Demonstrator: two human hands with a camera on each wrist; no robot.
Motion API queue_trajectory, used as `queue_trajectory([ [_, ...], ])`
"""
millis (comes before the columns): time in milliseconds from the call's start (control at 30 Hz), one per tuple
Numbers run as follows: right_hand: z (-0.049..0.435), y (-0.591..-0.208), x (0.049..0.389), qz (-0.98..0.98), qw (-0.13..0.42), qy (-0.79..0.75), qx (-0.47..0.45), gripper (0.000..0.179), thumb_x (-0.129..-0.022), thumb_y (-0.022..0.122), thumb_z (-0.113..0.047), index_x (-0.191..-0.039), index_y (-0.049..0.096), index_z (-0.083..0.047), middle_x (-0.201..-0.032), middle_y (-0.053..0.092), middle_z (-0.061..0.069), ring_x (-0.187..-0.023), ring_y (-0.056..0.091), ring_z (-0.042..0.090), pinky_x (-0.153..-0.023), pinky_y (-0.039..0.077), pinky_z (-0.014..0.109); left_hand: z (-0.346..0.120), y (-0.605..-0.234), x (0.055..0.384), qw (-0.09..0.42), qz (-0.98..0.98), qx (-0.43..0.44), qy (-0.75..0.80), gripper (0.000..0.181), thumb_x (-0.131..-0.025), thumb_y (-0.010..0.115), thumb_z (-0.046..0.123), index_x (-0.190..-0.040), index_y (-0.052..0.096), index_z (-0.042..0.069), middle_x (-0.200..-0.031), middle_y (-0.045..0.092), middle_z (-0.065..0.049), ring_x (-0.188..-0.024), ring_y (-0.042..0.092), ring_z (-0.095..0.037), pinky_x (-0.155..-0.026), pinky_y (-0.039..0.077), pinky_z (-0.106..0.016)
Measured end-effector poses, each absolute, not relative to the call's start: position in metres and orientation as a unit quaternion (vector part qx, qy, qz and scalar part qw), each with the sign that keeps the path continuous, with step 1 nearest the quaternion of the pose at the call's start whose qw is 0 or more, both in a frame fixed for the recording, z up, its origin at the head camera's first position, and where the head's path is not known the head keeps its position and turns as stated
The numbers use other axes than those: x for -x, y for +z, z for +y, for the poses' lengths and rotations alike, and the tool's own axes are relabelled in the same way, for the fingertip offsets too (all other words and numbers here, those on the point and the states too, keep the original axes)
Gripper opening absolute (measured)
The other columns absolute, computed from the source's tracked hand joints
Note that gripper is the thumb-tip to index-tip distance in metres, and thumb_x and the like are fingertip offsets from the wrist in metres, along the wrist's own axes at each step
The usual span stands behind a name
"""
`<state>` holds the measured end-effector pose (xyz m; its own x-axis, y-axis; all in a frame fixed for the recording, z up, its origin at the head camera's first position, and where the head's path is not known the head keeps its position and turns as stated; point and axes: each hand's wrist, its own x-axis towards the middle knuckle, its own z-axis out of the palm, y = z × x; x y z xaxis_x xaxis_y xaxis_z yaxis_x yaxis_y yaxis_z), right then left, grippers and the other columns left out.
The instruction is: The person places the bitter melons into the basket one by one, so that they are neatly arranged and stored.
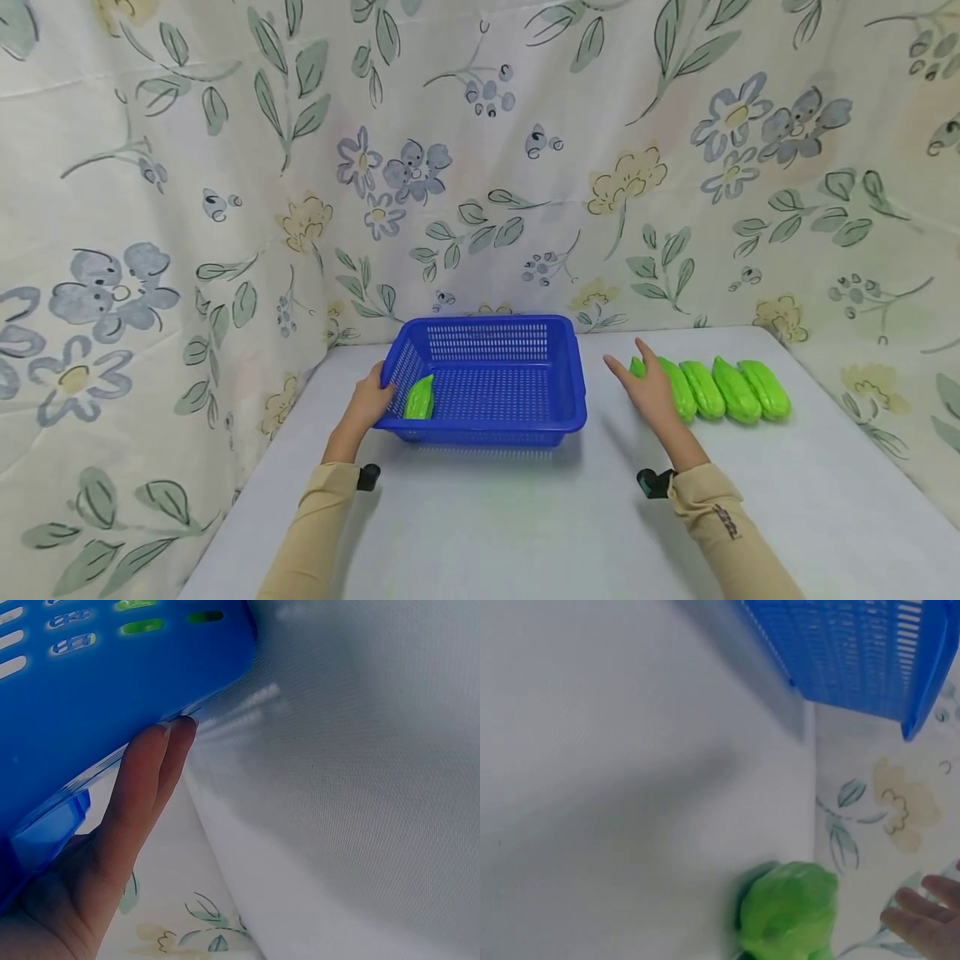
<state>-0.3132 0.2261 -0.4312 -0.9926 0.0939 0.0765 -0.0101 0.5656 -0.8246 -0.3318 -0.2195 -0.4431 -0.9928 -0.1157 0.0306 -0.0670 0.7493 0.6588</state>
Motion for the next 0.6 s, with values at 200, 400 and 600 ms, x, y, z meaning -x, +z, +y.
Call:
queue_trajectory([
  [200, 0.235, -0.441, 0.318, -0.89, 0.059, 0.45, 0.036, 0.091, -0.096, 0.05, -0.052, -0.155, 0.007, 0.001, -0.158, 0.014, 0.031, -0.144, 0.02, 0.051, -0.114, 0.023, 0.065, -0.219, -0.442, 0.331, 0.036, -0.934, -0.05, -0.352, 0.06, -0.099, 0.044, 0.016, -0.152, 0.022, -0.002, -0.138, 0.05, -0.033, -0.122, 0.056, -0.046, -0.1, 0.046, -0.059],
  [400, 0.246, -0.455, 0.323, -0.894, 0.062, 0.442, 0.036, 0.09, -0.097, 0.052, -0.049, -0.153, 0.009, 0.006, -0.157, 0.016, 0.034, -0.143, 0.02, 0.053, -0.115, 0.022, 0.063, -0.219, -0.442, 0.331, 0.04, -0.934, -0.05, -0.352, 0.059, -0.099, 0.044, 0.016, -0.152, 0.023, -0.002, -0.139, 0.05, -0.033, -0.123, 0.055, -0.046, -0.1, 0.045, -0.059],
  [600, 0.251, -0.463, 0.325, -0.9, 0.055, 0.431, 0.037, 0.09, -0.096, 0.053, -0.048, -0.152, 0.01, 0.009, -0.155, 0.016, 0.036, -0.142, 0.02, 0.054, -0.115, 0.021, 0.062, -0.219, -0.443, 0.331, 0.044, -0.935, -0.048, -0.349, 0.059, -0.099, 0.044, 0.016, -0.152, 0.024, -0.002, -0.138, 0.05, -0.033, -0.123, 0.056, -0.046, -0.1, 0.045, -0.06],
])
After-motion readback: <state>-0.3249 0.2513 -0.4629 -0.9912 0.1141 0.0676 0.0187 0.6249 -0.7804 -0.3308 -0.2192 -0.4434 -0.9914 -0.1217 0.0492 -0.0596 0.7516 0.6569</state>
